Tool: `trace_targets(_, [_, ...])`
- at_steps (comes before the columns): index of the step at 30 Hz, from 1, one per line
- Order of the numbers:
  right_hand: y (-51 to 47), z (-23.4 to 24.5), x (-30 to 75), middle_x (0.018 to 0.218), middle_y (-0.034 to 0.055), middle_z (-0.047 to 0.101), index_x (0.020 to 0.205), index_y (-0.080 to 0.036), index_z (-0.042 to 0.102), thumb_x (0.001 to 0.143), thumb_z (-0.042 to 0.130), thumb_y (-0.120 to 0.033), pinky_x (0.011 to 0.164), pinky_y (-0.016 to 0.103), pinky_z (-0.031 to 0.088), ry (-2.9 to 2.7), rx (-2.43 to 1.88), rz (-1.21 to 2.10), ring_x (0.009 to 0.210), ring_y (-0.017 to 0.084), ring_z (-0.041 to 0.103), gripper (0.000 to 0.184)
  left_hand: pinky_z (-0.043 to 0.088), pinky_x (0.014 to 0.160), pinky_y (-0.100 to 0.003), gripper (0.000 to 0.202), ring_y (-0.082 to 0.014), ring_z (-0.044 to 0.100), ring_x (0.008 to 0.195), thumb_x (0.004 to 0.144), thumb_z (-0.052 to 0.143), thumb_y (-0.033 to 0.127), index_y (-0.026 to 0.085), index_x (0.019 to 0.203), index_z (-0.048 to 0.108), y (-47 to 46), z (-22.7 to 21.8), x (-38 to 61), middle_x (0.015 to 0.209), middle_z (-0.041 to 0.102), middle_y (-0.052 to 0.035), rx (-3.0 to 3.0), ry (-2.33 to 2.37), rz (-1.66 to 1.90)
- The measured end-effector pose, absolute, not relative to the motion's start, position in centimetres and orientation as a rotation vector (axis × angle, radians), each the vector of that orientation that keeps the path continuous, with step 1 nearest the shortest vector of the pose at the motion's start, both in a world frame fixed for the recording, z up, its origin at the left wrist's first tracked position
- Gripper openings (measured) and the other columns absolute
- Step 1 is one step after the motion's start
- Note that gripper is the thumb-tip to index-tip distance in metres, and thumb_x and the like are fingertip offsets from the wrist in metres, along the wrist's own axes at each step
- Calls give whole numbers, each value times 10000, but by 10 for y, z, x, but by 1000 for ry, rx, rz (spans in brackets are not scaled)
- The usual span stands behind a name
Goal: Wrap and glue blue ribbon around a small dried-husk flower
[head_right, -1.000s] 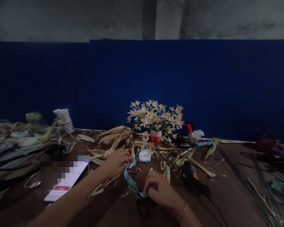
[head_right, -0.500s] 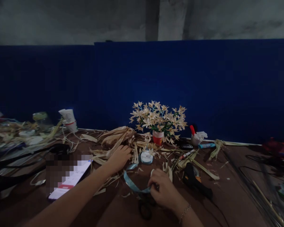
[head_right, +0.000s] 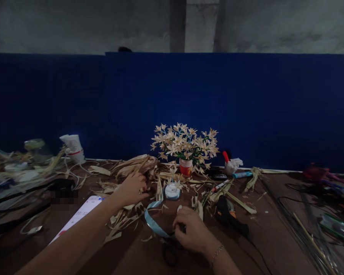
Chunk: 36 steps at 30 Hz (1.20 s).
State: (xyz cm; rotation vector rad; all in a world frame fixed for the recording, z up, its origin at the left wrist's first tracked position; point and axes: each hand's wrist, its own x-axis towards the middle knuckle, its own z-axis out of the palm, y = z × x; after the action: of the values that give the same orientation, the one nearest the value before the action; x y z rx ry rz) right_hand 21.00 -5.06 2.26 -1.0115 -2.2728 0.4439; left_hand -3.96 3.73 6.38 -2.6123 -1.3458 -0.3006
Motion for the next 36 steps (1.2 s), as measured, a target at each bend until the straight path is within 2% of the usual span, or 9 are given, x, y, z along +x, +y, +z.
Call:
trace_targets(5, [-50, 23, 211, 682, 22, 562, 682, -188, 597, 664, 440, -56, 663, 246, 382, -2263, -1025, 416, 732, 146, 504, 205, 330, 791, -361, 207, -218, 475, 894, 728, 426, 147, 193, 841, 594, 48, 67, -34, 863, 590, -62, -2469, -1415, -412])
trace_targets(10, [-51, 21, 211, 601, 13, 565, 592, -170, 596, 709, 479, -146, 610, 234, 381, -2260, -1065, 430, 652, 135, 516, 168, 333, 802, -382, 196, -234, 480, 898, 732, 429, 185, 194, 788, 617, 64, 72, -33, 863, 597, -65, -2465, -1497, -360])
trace_targets(14, [-55, 20, 210, 526, -4, 591, 592, -153, 632, 751, 451, -206, 485, 191, 374, -2251, -1125, 793, 513, 108, 526, 247, 339, 824, -364, 261, -213, 460, 940, 737, 419, 172, 222, 921, 598, 62, 62, -19, 920, 578, -64, -2605, -1298, -376])
trace_targets(16, [-55, 22, 212, 543, -3, 615, 622, -151, 644, 756, 430, -192, 466, 178, 378, -2169, -1146, 883, 514, 109, 543, 256, 346, 816, -378, 303, -216, 451, 951, 737, 406, 147, 251, 964, 579, 58, 55, -11, 955, 568, -54, -2638, -1239, -336])
trace_targets(19, [-49, 29, 222, 622, 16, 635, 653, -156, 633, 747, 439, -195, 554, 213, 412, -1950, -1271, 545, 585, 133, 559, 219, 341, 812, -394, 276, -240, 426, 988, 714, 417, 116, 231, 881, 604, 55, 45, -4, 1028, 545, -54, -2644, -1185, -255])
trace_targets(22, [-41, 34, 241, 739, 54, 641, 790, -158, 616, 755, 452, -252, 614, 257, 425, -1647, -1422, 181, 645, 163, 561, 192, 323, 823, -403, 217, -256, 418, 994, 681, 448, 97, 188, 774, 621, 56, 41, -4, 1051, 538, -73, -2635, -1172, -230])
trace_targets(27, [-35, 33, 266, 840, 76, 626, 919, -158, 574, 781, 423, -283, 625, 268, 434, -1424, -1484, -5, 696, 174, 559, 240, 271, 869, -409, 143, -270, 396, 1045, 674, 499, 139, 163, 692, 639, 62, 43, -13, 994, 572, -109, -2604, -1157, -197])
trace_targets(31, [-35, 36, 270, 865, 84, 625, 889, -161, 589, 787, 396, -272, 703, 296, 402, -1478, -1475, -146, 795, 194, 546, 246, 264, 859, -400, 142, -279, 419, 1024, 651, 523, 144, 166, 683, 659, 62, 49, -17, 972, 587, -127, -2565, -1163, -153])
trace_targets(36, [-39, 44, 260, 718, 35, 639, 699, -211, 635, 747, 460, -262, 739, 320, 281, -1759, -1727, -186, 788, 192, 515, 189, 280, 833, -392, 135, -276, 451, 973, 648, 531, 171, 170, 664, 665, 58, 56, -17, 900, 607, -122, -2578, -1166, -142])
